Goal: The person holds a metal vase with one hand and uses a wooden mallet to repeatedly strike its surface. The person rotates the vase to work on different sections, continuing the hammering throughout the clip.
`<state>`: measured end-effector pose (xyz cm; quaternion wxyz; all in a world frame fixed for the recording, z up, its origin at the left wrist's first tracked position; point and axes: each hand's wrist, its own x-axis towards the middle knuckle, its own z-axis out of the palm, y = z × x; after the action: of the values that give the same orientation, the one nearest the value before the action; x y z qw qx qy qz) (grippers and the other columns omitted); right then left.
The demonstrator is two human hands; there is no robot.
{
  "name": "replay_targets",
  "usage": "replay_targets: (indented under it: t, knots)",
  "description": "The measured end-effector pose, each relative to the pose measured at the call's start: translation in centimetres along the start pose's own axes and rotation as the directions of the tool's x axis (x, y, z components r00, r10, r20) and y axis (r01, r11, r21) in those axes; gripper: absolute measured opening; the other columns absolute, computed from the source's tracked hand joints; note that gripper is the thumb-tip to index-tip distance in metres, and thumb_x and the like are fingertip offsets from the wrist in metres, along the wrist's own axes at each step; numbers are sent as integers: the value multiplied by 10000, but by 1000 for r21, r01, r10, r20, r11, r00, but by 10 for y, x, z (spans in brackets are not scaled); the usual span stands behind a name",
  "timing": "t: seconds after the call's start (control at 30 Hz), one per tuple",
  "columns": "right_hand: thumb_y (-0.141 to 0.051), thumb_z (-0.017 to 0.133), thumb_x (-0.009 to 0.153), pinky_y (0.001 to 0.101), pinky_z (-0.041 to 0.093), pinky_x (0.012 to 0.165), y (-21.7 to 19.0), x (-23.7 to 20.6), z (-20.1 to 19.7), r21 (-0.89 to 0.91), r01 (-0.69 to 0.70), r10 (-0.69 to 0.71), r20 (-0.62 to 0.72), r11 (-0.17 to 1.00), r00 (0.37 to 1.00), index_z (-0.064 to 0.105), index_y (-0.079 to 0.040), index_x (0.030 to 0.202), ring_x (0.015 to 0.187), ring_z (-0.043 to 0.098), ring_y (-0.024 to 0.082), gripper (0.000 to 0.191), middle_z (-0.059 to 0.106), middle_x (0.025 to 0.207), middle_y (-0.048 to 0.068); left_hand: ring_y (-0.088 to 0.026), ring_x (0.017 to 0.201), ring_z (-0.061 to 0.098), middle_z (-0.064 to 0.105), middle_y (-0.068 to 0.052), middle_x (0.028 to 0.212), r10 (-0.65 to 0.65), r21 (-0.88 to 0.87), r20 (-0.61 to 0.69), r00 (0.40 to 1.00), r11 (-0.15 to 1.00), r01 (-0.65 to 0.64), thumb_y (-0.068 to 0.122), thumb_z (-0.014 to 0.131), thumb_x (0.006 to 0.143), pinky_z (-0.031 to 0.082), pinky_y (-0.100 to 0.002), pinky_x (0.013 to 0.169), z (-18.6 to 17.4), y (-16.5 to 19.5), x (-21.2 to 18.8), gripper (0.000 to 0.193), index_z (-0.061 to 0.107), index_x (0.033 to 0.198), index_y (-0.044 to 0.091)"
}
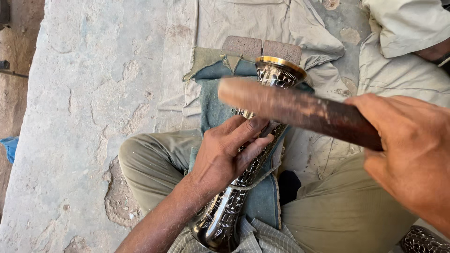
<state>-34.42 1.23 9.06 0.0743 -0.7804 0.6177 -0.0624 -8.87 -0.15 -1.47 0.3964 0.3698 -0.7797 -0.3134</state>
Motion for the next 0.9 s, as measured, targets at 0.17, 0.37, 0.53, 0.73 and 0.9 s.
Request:
replay_targets:
  t: [0.17, 0.37, 0.53, 0.73, 0.9]
  knots:
    - [22, 679, 834, 341, 544, 696, 1, 0, 9, 311, -67, 101, -93, 948, 991, 638, -33, 1208, 754, 659, 212, 380, 652, 914, 108, -244, 774, 706, 685, -105, 990, -64, -31, 52, 997, 997, 65, 229, 714, 1007, 576, -373, 669, -1, -2, 0, 354, 637, 1330, 107]
    - [-17, 756, 815, 365, 537, 639, -4, -10, 13, 245, -160, 191, -108, 956, 976, 656, -28, 1247, 710, 668, 225, 443, 704, 839, 118, -272, 841, 711, 686, -103, 1020, -12, -49, 66, 998, 999, 15, 249, 697, 1025, 577, -389, 709, -4, -2, 3, 348, 624, 1338, 113]
    - [-12, 762, 782, 371, 542, 645, 7, -21, 18, 122, -144, 157, -107, 982, 982, 673, -37, 1218, 715, 715, 244, 446, 705, 833, 141, -276, 837, 699, 683, -93, 1002, 1, -69, 92, 996, 998, 5, 259, 683, 1026, 564, -403, 710, -5, -5, 5, 355, 615, 1343, 113]
    - [14, 653, 814, 320, 524, 643, 33, -52, 34, 390, -123, 177, -105, 912, 979, 600, -12, 1235, 755, 668, 189, 424, 663, 864, 79, -289, 864, 693, 668, -94, 998, 47, -79, 111, 993, 996, -39, 264, 685, 1036, 561, -412, 729, -6, -9, 6, 318, 626, 1317, 129]
    - [42, 718, 917, 351, 471, 525, 52, -65, 46, 131, -347, 350, 2, 929, 937, 663, -11, 1297, 591, 582, 208, 387, 601, 756, 97, -281, 794, 691, 663, -95, 936, -2, -53, 166, 986, 999, 11, 287, 702, 1005, 553, -421, 685, -7, -11, 8, 328, 648, 1296, 145]
